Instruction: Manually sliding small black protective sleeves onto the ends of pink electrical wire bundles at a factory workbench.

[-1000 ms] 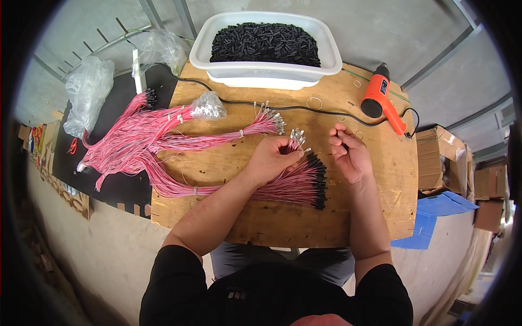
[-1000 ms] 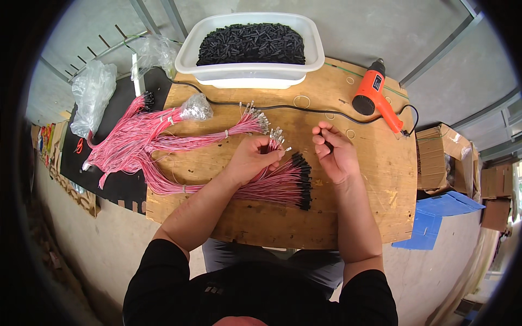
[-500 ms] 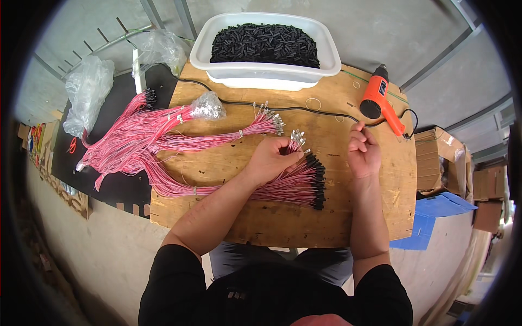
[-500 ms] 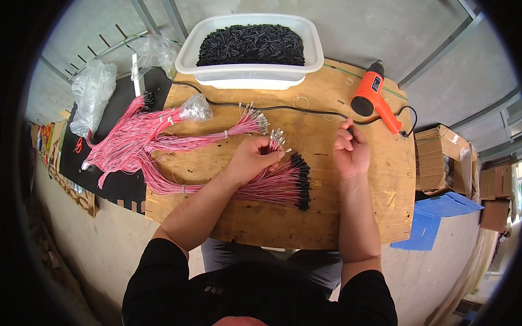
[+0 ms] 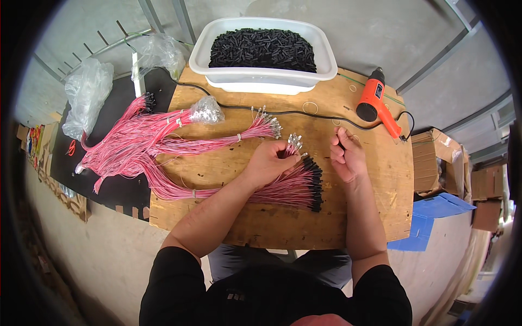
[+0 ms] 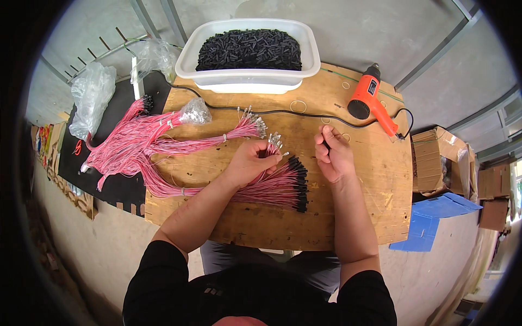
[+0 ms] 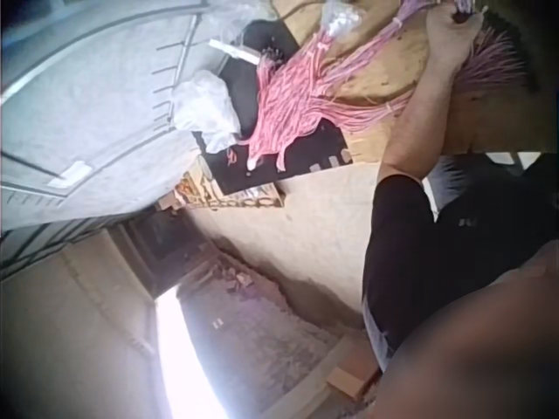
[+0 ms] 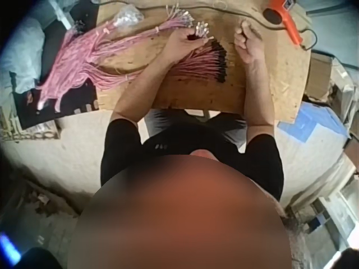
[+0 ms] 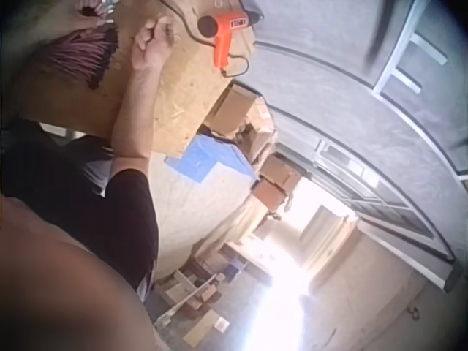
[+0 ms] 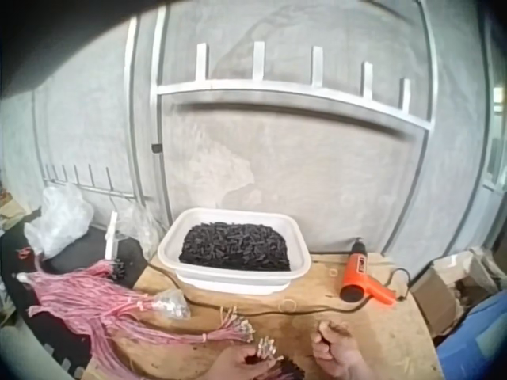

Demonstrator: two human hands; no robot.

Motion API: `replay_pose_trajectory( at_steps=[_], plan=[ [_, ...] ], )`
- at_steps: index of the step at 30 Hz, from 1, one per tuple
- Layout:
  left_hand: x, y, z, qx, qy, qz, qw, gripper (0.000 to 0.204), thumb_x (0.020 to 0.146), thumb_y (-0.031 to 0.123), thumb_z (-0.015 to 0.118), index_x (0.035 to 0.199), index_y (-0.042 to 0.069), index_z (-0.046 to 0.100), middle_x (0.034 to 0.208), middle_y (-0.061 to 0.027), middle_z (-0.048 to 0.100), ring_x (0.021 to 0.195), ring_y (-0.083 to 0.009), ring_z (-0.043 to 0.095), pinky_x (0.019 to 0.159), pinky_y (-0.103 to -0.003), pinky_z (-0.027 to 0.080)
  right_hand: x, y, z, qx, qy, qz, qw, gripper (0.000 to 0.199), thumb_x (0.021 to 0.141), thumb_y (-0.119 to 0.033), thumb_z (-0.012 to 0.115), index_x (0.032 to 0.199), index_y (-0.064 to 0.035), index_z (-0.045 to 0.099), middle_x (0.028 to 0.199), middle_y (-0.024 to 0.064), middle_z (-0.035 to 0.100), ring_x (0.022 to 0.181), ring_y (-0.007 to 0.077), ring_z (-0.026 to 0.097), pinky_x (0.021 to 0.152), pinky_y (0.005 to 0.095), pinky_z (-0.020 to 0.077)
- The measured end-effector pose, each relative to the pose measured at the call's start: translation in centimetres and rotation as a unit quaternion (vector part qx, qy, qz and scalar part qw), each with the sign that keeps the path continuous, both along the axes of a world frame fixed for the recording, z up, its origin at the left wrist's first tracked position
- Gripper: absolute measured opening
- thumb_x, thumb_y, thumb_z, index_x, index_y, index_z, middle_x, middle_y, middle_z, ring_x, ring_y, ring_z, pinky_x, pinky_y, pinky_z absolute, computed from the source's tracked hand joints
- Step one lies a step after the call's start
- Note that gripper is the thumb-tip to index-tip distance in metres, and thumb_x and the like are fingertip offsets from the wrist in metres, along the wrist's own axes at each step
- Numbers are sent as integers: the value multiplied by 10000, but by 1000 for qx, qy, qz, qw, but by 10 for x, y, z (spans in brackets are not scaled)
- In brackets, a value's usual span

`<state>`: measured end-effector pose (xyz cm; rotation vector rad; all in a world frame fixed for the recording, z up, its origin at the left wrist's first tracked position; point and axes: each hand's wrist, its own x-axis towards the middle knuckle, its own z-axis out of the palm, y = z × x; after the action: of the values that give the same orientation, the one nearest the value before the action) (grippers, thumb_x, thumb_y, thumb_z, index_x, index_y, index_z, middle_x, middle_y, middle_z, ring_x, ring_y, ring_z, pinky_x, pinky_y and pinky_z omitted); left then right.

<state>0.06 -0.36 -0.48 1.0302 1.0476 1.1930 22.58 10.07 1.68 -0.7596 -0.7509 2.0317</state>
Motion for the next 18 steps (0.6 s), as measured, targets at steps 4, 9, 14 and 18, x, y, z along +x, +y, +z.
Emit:
replay_pose_trajectory(
  at_steps=[4,9,14,18],
  plan=[
    [0,1,0,-2,4,-3,1000,91,949,75,683,960,-13,662,751,-16,645,654,-73,588,599,-238,488,1,-1,-3,2,-3,6,1000,158,1040,-220,576,1053,-67,613,790,22,593,566,74,455,446,194,317],
    [0,0,3,5,9,-8,1000,72,951,59,679,964,-10,660,761,-19,640,663,-78,591,600,-239,492,-3,-1,-2,44,-68,27,996,132,1003,-111,591,1071,-8,637,804,41,600,589,85,471,477,200,325],
    [0,0,2,-9,-2,-1,1000,77,947,63,685,964,-9,661,766,-16,640,664,-76,589,604,-239,494,-6,-5,5,40,-78,46,995,187,946,-3,580,1117,16,652,859,68,638,617,85,481,507,198,334],
    [1,2,1,-7,-5,7,1000,119,941,91,695,931,-23,661,742,-25,657,646,-71,597,585,-238,490,-5,-7,5,83,-90,90,988,176,934,12,600,1100,10,658,932,103,684,625,72,473,511,198,331]
  ],
)
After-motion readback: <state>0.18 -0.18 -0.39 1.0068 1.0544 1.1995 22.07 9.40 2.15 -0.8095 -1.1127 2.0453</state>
